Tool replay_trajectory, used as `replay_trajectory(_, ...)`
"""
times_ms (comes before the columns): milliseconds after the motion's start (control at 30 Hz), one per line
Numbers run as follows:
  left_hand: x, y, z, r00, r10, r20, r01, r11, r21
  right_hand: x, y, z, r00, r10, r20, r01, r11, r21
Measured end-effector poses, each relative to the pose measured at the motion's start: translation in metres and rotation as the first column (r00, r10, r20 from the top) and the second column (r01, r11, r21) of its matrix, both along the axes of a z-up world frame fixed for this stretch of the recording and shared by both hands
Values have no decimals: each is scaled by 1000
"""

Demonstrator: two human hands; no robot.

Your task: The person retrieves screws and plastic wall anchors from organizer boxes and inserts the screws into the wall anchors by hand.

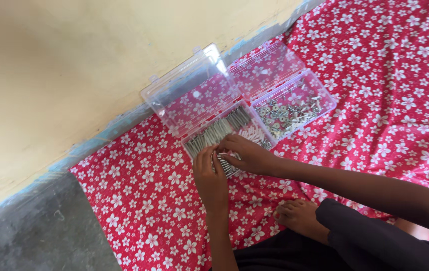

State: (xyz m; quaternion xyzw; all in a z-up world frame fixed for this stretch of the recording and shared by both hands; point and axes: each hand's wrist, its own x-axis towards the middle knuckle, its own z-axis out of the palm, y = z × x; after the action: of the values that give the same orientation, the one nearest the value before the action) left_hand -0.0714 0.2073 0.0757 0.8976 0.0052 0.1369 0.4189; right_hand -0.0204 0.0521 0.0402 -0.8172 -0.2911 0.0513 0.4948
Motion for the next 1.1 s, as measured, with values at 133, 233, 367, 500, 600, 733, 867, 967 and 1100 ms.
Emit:
replay_trajectory(133,1,-25,0,993,-77,86,73,996,50,0,-38,3,999,34,-30,-34,999,-10)
replay_trajectory(233,1,-47,-1,988,-140,58,134,987,92,2,-71,3,999,23,-41,-24,1000,-20)
replay_trajectory(367,3,-81,-5,962,-270,52,266,961,73,10,-122,-3,999,33,28,-32,999,-23)
replay_trajectory(500,13,-122,-10,936,-345,64,343,939,33,24,-171,-17,997,-68,-44,64,995,-73)
replay_trajectory(600,22,-150,-16,926,-371,71,370,928,35,38,-203,-23,983,-172,60,181,966,-187)
replay_trajectory(733,43,-181,-33,939,-343,19,343,939,21,52,-229,-27,977,-178,119,207,927,-312)
replay_trajectory(867,65,-205,-59,963,-260,-71,263,964,29,64,-236,-34,989,-60,138,113,905,-411)
replay_trajectory(967,70,-213,-71,974,-196,-115,208,973,98,65,-235,-36,991,0,135,58,902,-427)
replay_trajectory(1100,69,-215,-75,977,-154,-145,171,979,110,67,-233,-37,993,-4,122,61,884,-464)
